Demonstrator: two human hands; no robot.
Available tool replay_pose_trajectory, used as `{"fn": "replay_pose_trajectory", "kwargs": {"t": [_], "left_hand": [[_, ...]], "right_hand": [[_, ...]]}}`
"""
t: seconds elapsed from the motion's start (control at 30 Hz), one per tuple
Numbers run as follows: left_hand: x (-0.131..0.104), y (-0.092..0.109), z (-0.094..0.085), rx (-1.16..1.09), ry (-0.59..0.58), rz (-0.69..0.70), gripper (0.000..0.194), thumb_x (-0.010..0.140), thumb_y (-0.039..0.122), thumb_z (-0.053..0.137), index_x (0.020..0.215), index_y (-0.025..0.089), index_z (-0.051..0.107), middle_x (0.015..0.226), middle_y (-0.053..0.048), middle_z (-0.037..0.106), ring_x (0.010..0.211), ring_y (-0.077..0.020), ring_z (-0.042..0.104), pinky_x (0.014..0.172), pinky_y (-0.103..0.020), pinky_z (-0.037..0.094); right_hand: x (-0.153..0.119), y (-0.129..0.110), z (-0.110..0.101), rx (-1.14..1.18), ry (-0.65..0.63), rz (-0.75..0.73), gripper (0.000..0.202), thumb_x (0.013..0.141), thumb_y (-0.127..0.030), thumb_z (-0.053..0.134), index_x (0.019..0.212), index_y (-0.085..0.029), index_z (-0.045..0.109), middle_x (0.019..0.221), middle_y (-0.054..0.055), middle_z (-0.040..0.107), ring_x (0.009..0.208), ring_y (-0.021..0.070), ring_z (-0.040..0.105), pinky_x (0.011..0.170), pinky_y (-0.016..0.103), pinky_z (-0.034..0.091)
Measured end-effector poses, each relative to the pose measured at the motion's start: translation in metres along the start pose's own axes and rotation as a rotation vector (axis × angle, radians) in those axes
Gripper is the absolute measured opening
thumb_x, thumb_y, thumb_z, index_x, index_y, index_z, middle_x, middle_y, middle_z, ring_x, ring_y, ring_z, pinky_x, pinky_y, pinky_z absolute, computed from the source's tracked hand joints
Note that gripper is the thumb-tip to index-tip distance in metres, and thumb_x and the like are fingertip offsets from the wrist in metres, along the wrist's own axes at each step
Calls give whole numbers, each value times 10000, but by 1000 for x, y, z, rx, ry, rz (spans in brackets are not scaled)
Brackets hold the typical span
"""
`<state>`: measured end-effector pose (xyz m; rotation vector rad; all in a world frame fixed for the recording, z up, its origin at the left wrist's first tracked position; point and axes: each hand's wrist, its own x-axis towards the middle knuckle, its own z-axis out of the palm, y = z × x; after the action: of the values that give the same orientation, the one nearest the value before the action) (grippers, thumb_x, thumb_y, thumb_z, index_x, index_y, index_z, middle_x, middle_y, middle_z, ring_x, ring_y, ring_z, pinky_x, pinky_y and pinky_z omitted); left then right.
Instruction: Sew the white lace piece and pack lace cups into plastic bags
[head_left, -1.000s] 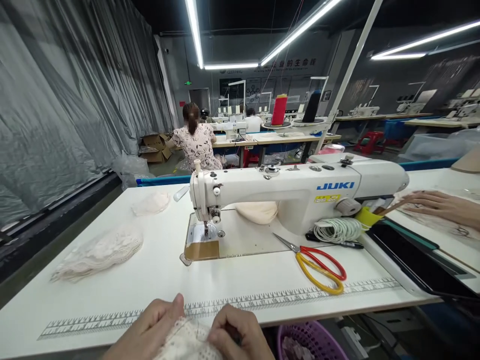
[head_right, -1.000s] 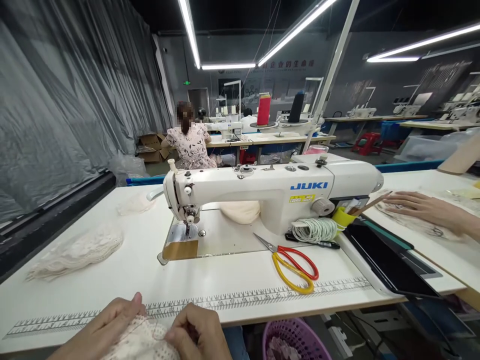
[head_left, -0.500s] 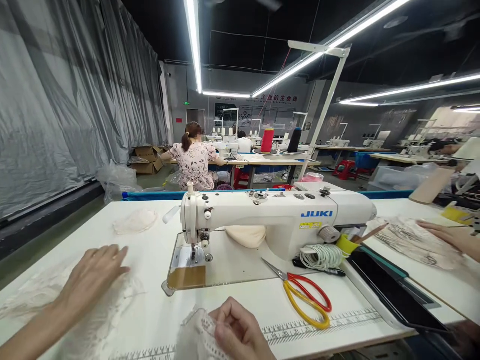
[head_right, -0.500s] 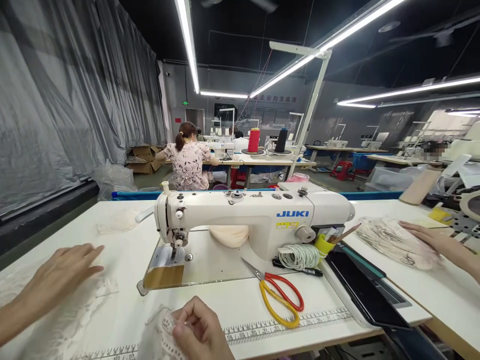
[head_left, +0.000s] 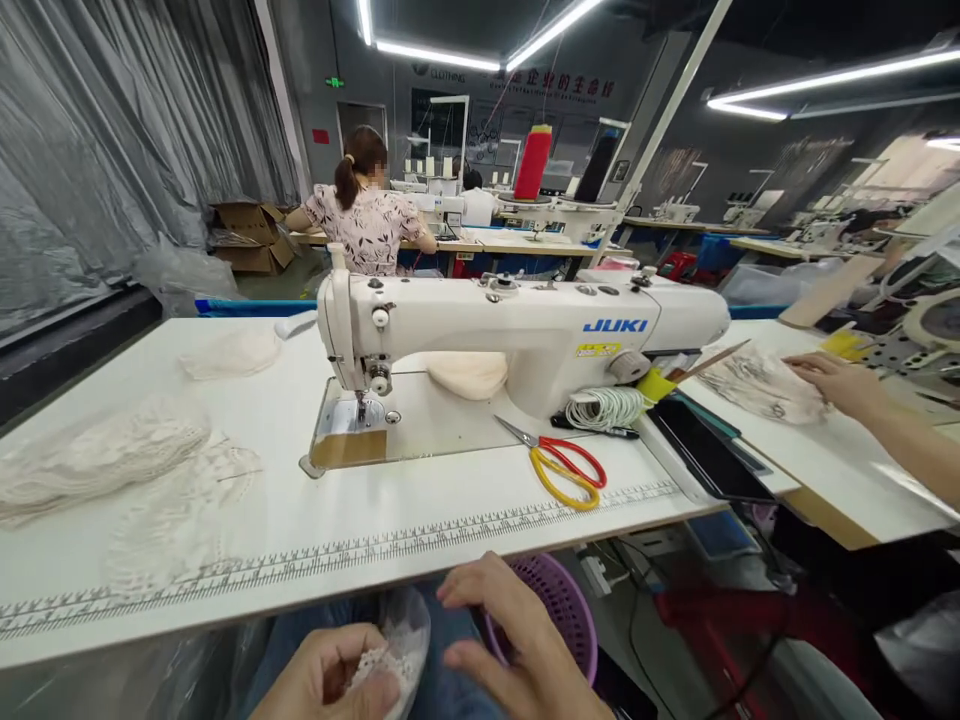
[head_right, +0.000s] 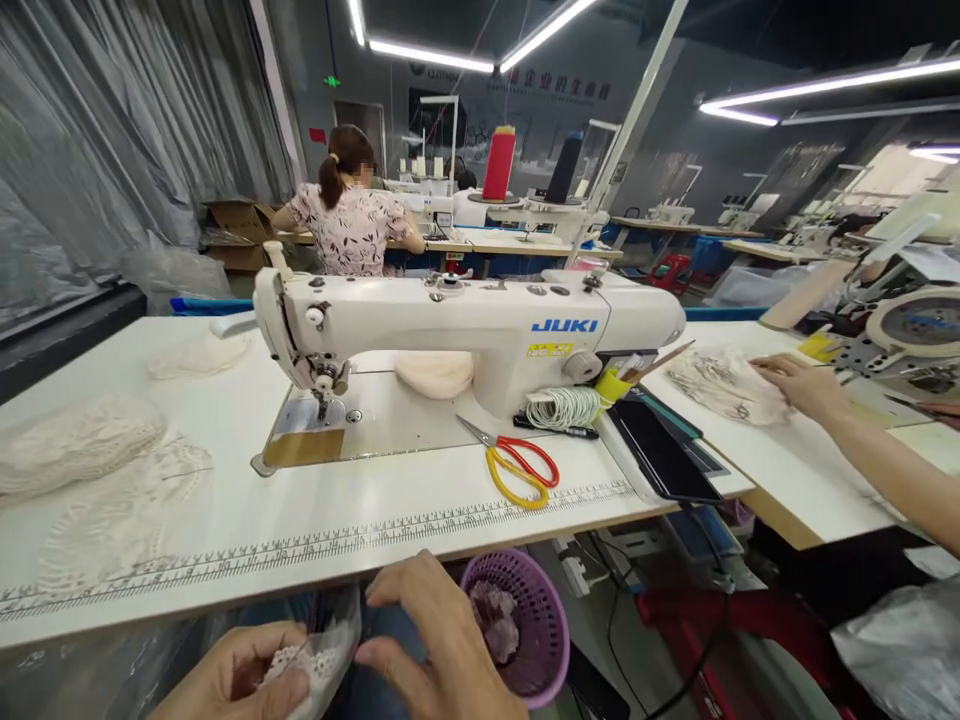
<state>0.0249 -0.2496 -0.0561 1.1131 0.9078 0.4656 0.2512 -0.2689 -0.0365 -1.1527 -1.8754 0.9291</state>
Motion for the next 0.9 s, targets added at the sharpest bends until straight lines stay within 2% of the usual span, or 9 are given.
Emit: {"fn": "replay_pose_trajectory", "kwargs": {"t": [0.13,0.23,0.4,0.53,0.63,0.7,0.8,0.83,0.9], "left_hand": [[1,-30,3,61,38,53,523,705,656,648,703,133,633,703,3,467,635,-124,384,575,-228,297],[-2,-40,9,75,106,10,494,726,625,648,720,132,659,647,4,495,616,-127,393,570,-225,316],[-10,-36,18,22,218,-11,486,674,612,705,730,129,702,647,-11,555,623,-135,424,582,-229,332],[-10,-33,21,-103,192,-79,530,631,654,714,642,135,603,559,46,411,554,-100,323,534,-225,240],[-7,-33,21,-122,177,-75,530,630,663,705,632,149,574,570,38,426,551,-106,331,538,-236,240],[-7,-31,20,-88,154,-74,525,648,659,690,650,144,592,595,18,474,564,-114,356,547,-239,254],[-9,-28,16,-14,161,-78,522,660,648,687,639,135,591,629,3,504,586,-119,383,550,-231,262],[-9,-28,14,0,172,-83,523,663,645,687,637,132,589,633,4,500,593,-120,386,552,-227,263],[-10,-29,10,-8,184,-102,526,668,643,685,655,124,601,638,3,497,604,-121,392,560,-223,268]], "right_hand": [[-14,1,32,-113,51,-77,264,809,-447,683,932,-233,588,863,22,583,788,173,586,668,246,441],[-17,1,50,-106,43,-60,180,873,-394,621,910,-219,609,838,24,588,761,160,588,640,237,423],[-17,8,57,152,73,-35,144,913,-253,539,792,-190,585,766,13,552,700,128,536,619,222,394],[-14,11,54,472,55,91,217,922,-359,506,791,-188,532,775,17,538,684,130,488,615,237,389],[-13,11,57,629,-17,76,238,944,-398,448,824,-200,501,780,15,555,622,116,480,573,227,400],[-14,17,55,422,-44,-43,212,957,-315,389,810,-205,495,716,3,545,589,116,480,560,226,398],[-18,39,40,-285,-110,-180,214,870,-137,355,751,-204,519,674,7,552,636,133,523,582,226,396],[-21,50,31,-527,-150,-148,218,827,-98,363,736,-206,529,674,5,563,633,129,534,567,214,392],[-28,68,10,-717,-123,-35,250,786,-31,375,725,-192,557,641,17,578,575,132,536,516,216,371]]}}
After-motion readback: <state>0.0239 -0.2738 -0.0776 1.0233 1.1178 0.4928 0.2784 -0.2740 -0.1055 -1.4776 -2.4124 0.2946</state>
